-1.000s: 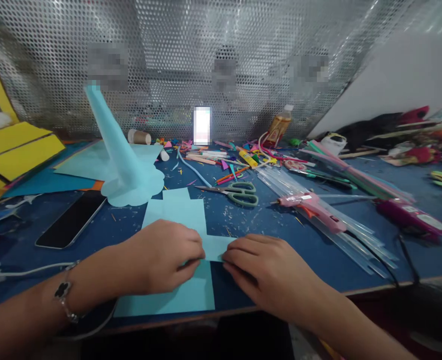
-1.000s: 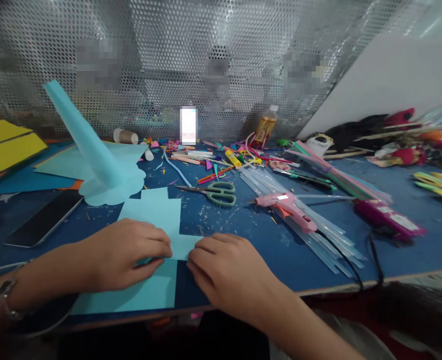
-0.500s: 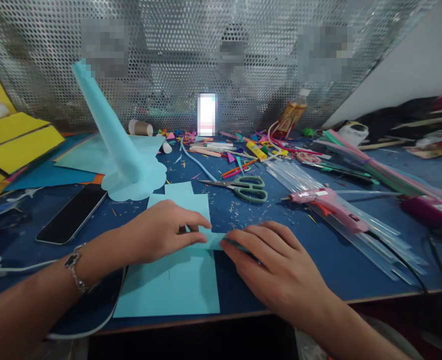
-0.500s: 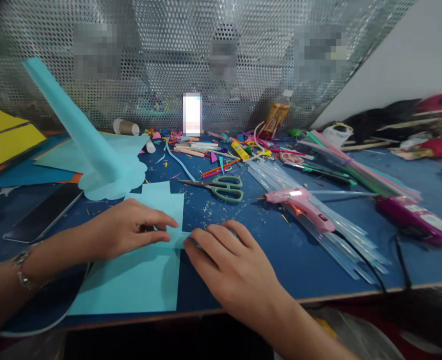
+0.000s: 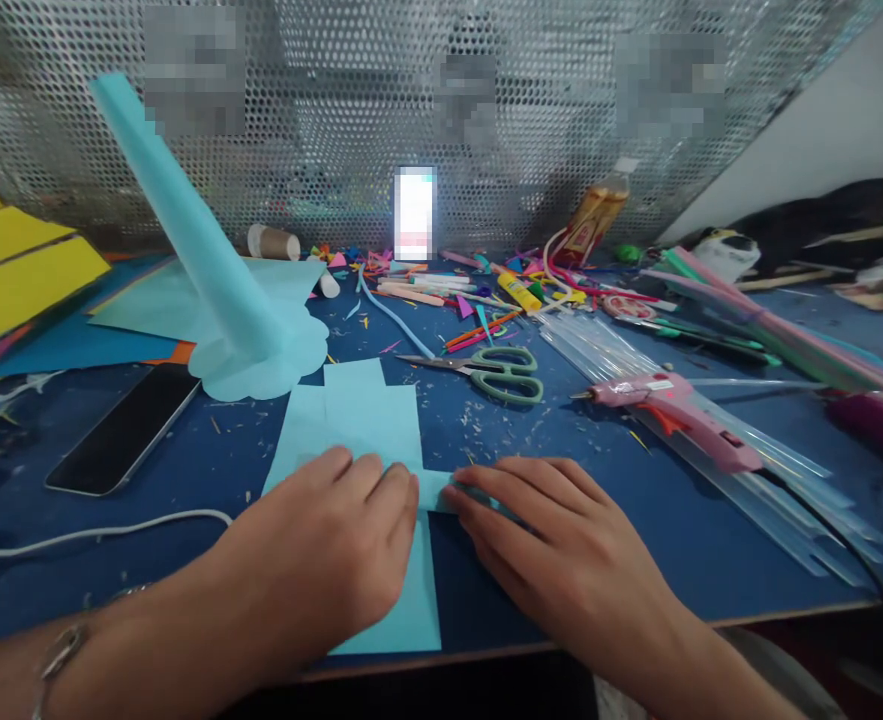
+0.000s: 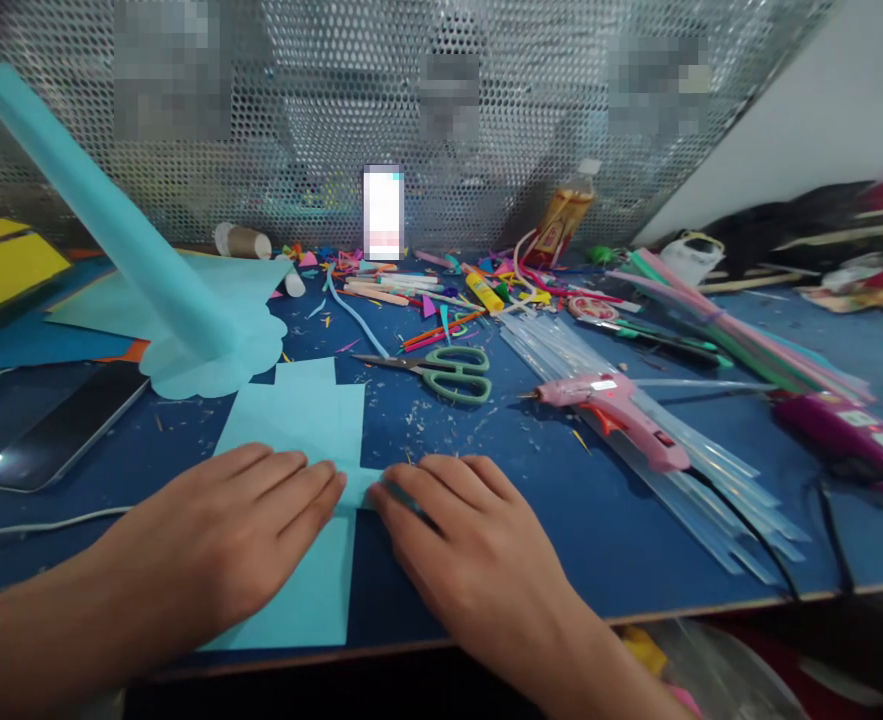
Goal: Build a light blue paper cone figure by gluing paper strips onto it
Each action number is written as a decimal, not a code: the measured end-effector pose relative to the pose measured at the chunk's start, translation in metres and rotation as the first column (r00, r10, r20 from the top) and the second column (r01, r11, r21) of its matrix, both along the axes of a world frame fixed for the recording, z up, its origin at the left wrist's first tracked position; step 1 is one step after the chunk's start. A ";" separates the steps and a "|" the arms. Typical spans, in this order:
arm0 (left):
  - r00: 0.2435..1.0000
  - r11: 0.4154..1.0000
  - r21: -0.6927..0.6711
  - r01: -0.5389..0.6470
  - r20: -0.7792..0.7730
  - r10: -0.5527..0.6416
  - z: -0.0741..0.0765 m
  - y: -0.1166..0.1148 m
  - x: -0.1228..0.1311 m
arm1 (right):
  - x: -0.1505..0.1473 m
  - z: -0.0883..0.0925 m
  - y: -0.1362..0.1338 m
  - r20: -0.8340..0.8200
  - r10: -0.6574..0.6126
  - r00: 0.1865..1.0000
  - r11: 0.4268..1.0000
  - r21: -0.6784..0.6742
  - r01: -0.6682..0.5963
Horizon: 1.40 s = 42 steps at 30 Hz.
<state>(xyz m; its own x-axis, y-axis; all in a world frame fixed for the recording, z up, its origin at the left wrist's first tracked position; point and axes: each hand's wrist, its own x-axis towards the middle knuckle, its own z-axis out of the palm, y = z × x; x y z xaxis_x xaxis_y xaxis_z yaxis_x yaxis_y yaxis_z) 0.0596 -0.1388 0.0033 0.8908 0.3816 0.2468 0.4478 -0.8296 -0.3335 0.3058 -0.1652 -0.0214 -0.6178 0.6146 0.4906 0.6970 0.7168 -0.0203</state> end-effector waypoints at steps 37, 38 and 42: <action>0.993 0.997 0.056 -0.060 -0.101 0.065 -0.020 -0.011 0.003 | -0.005 0.001 0.002 0.043 -0.085 0.995 0.995 -0.054 0.087; 0.993 0.997 0.057 -0.059 -0.102 0.064 -0.020 -0.011 0.003 | -0.006 0.001 0.002 0.046 -0.085 0.995 0.995 -0.053 0.088; 0.993 0.996 0.062 -0.066 -0.097 0.072 -0.023 -0.012 0.004 | -0.006 0.001 0.001 0.060 -0.085 0.995 0.995 -0.055 0.088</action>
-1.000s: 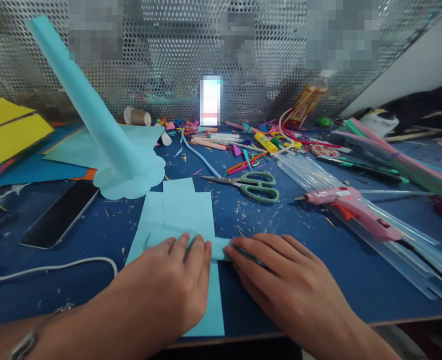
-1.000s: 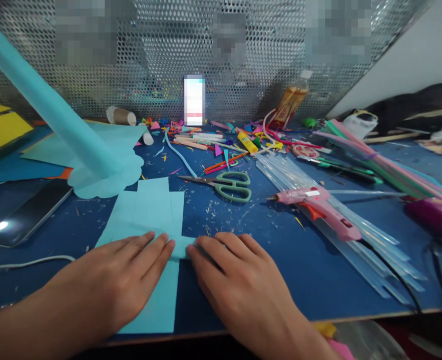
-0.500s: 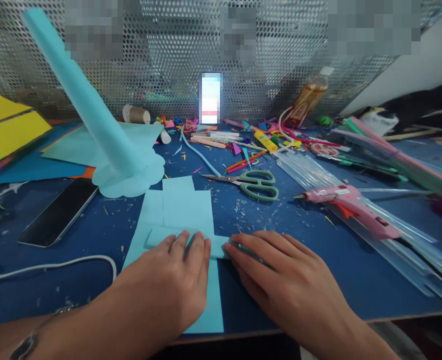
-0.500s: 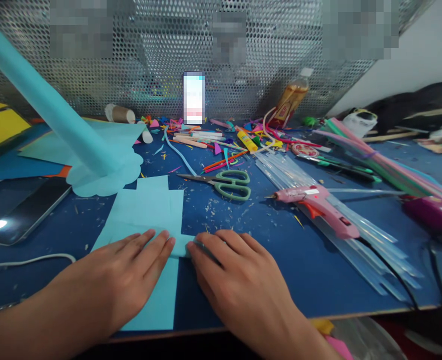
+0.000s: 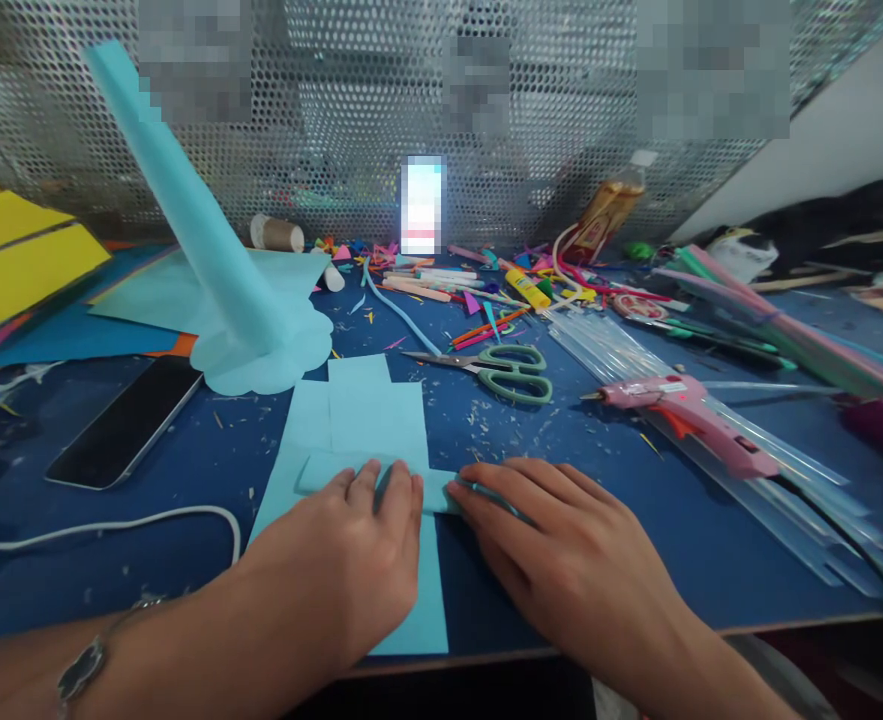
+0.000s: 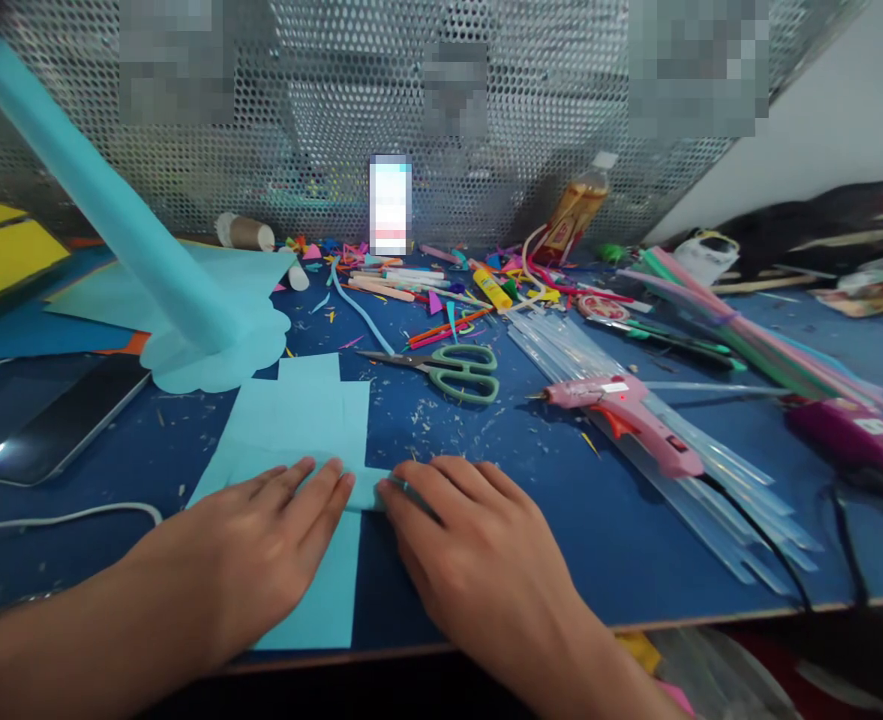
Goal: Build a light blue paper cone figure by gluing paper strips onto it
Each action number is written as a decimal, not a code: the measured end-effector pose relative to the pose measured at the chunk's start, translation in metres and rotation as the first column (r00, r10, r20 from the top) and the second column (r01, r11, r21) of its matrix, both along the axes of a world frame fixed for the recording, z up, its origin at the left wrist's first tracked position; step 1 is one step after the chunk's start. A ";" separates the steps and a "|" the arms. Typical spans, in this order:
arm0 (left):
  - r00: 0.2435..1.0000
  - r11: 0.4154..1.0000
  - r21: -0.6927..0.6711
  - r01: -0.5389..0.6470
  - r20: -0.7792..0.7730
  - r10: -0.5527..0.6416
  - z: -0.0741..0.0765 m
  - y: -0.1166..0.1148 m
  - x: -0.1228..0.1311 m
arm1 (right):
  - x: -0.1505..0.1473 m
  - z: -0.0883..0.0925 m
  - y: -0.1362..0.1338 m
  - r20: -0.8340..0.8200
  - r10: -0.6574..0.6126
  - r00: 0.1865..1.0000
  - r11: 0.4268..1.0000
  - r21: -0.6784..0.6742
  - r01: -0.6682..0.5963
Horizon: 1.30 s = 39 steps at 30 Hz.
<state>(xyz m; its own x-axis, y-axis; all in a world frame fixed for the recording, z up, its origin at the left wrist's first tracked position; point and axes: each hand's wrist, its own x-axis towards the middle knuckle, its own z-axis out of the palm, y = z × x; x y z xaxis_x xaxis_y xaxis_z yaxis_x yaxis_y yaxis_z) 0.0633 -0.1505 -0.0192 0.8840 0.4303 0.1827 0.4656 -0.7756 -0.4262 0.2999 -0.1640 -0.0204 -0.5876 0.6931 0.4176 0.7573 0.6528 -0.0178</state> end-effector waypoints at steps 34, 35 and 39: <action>0.999 0.931 -0.363 0.032 0.014 -0.029 0.002 0.012 -0.038 | 0.034 0.024 -0.016 0.258 0.070 0.964 0.989 -0.143 -0.034; 0.999 0.933 -0.359 0.034 0.031 -0.025 0.002 0.012 -0.039 | 0.034 0.024 -0.017 0.256 0.067 0.964 0.988 -0.149 -0.029; 0.998 0.952 -0.305 0.006 0.065 0.014 0.006 0.011 -0.047 | 0.041 0.024 -0.020 0.258 0.053 0.965 0.988 -0.155 -0.013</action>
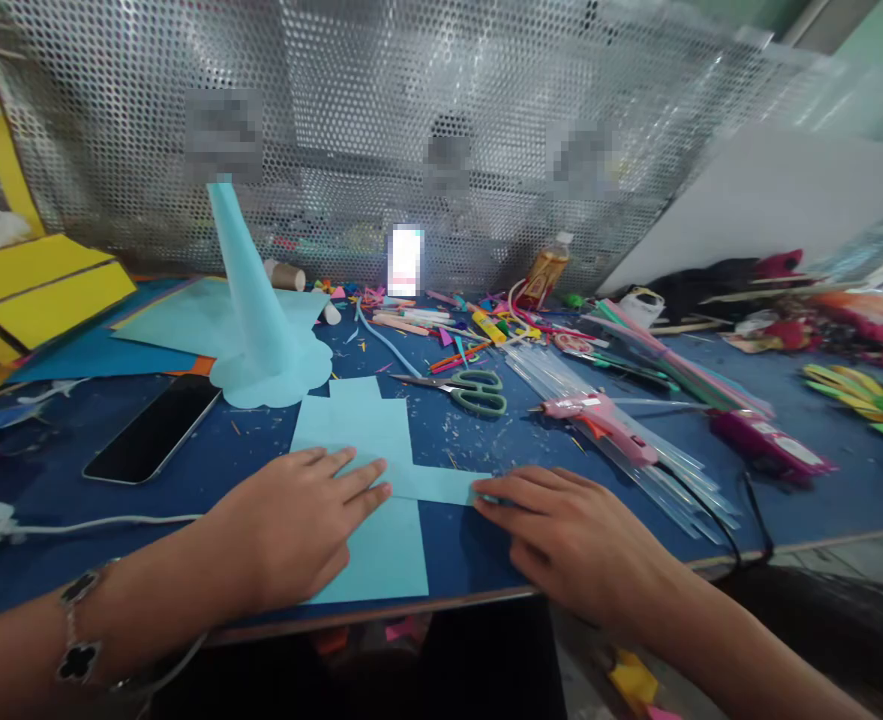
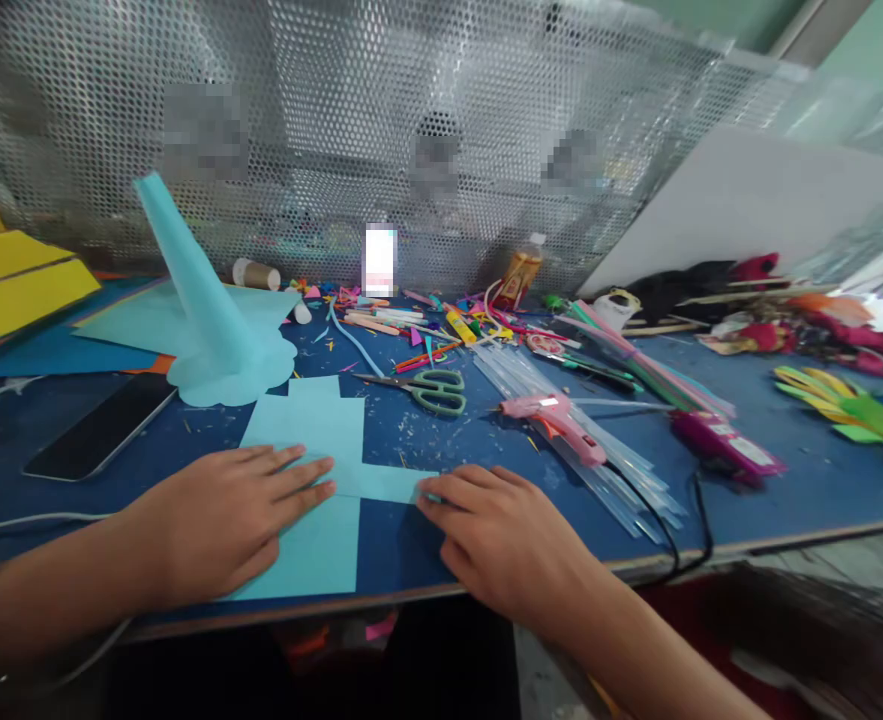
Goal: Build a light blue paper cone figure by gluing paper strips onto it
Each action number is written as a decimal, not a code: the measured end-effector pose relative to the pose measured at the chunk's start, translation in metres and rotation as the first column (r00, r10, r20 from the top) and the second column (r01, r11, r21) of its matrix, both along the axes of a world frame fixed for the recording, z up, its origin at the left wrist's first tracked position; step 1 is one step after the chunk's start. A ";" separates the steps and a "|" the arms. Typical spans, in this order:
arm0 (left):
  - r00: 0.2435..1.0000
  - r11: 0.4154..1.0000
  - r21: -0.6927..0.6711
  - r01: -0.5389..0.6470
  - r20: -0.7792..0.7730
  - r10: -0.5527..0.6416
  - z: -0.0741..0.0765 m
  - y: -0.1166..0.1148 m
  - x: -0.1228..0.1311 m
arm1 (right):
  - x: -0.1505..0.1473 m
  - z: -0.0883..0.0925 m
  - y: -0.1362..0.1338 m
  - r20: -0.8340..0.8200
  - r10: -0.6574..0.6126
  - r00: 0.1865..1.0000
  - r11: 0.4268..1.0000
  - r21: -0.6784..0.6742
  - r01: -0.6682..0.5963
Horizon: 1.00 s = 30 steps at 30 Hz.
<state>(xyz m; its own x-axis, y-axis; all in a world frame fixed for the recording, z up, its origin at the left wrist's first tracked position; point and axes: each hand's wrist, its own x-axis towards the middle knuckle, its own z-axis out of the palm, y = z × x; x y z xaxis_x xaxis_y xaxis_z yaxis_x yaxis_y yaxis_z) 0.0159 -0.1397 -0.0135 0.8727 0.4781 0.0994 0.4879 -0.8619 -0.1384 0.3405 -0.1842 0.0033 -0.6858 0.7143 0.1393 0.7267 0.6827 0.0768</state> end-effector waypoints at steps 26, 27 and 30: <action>0.990 0.949 -0.287 -0.135 -0.008 0.138 0.009 0.012 -0.067 | 0.017 -0.010 -0.011 -0.198 -0.055 0.979 0.998 -0.022 0.052; 0.988 0.951 -0.272 -0.149 -0.014 0.151 0.009 0.012 -0.068 | 0.017 -0.010 -0.011 -0.196 -0.052 0.979 0.999 -0.019 0.049; 0.982 0.952 -0.244 -0.185 -0.022 0.185 0.009 0.011 -0.072 | 0.018 -0.012 -0.011 -0.197 -0.054 0.979 0.999 -0.011 0.053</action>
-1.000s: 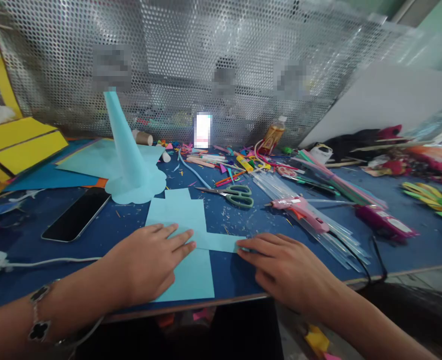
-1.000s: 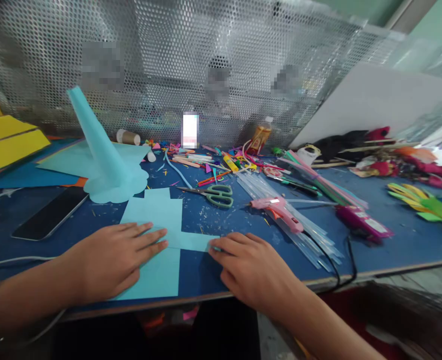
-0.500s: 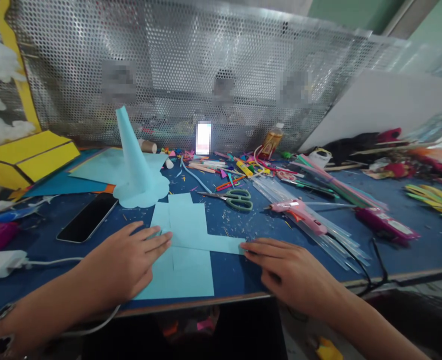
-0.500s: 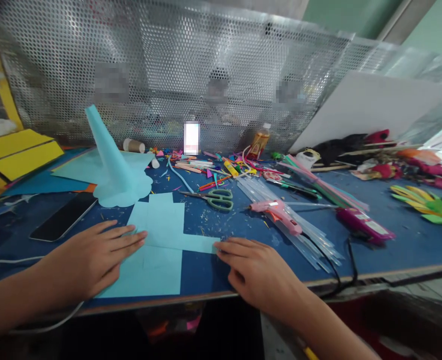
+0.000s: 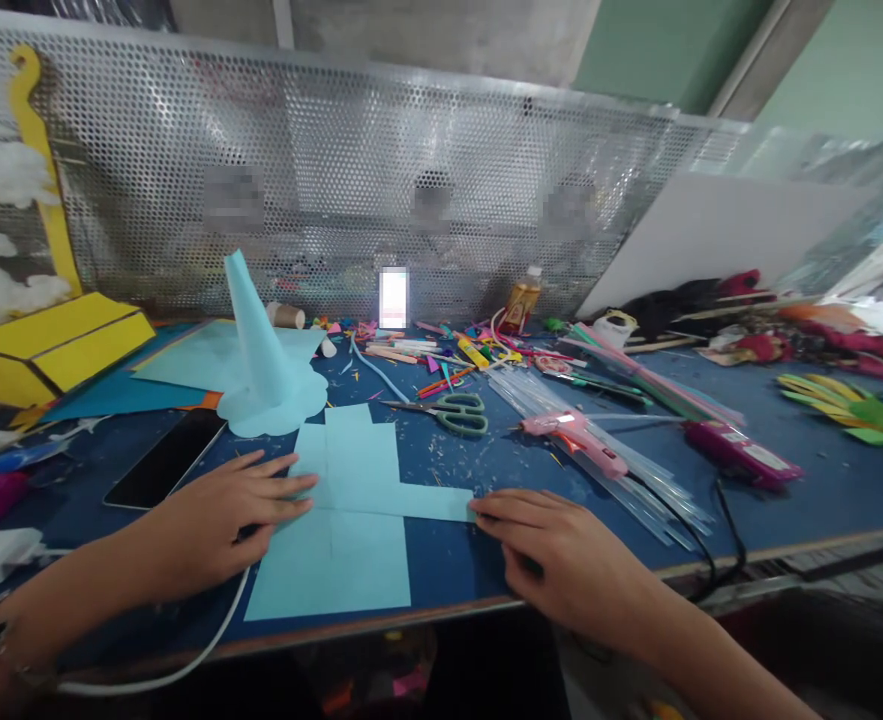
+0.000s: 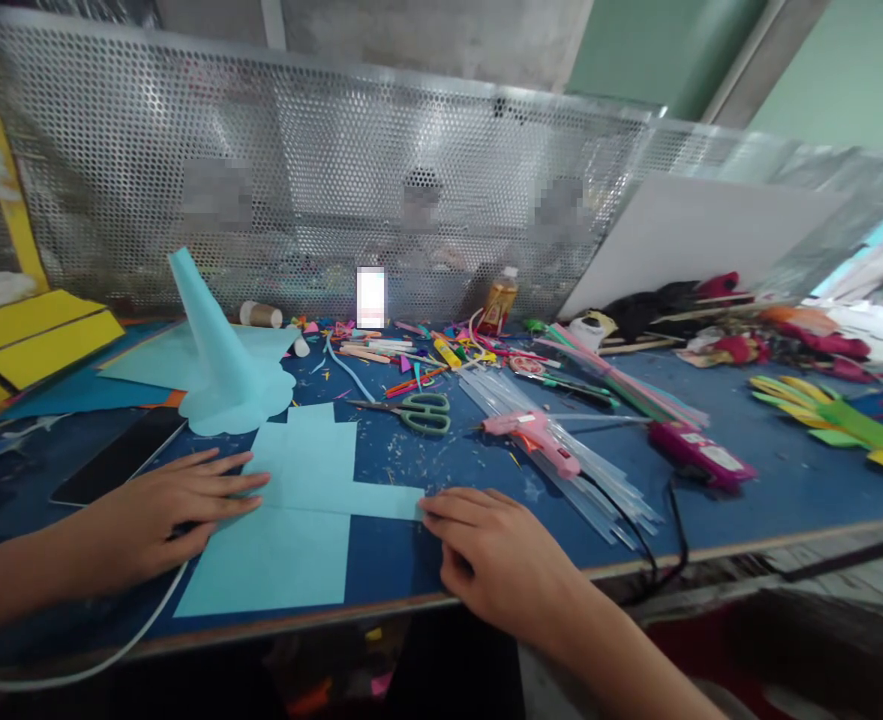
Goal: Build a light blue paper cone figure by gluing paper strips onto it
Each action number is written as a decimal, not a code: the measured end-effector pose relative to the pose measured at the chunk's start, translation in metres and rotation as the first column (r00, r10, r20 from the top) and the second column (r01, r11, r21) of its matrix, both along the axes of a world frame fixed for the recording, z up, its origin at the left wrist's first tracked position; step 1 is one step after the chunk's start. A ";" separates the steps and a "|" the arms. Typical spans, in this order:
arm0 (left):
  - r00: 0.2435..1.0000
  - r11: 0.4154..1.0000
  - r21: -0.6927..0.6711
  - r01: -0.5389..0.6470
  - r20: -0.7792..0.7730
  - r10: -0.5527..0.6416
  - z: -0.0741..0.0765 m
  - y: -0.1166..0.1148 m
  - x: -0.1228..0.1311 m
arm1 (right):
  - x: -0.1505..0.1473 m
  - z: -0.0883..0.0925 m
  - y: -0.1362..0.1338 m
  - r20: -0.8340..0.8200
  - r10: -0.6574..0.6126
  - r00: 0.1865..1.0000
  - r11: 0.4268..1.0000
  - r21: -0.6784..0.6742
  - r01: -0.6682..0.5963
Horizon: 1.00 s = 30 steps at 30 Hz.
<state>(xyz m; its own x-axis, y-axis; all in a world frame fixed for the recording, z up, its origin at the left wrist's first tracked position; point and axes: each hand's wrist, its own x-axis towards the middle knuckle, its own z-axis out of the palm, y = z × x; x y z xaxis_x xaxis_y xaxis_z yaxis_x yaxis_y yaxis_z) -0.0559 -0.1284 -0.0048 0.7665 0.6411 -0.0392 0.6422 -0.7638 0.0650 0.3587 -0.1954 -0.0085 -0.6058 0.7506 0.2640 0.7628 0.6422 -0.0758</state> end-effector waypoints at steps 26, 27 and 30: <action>0.957 0.954 0.223 0.201 0.165 -0.241 -0.004 0.041 0.122 | -0.061 0.036 0.092 -0.023 0.023 0.999 0.996 -0.085 -0.025; 0.955 0.951 0.232 0.205 0.166 -0.247 -0.006 0.041 0.122 | -0.063 0.042 0.098 -0.049 -0.012 0.999 0.996 -0.093 0.008; 0.954 0.932 0.288 0.221 0.135 -0.268 -0.010 0.041 0.119 | -0.072 0.063 0.118 -0.125 -0.135 0.983 0.987 -0.102 0.123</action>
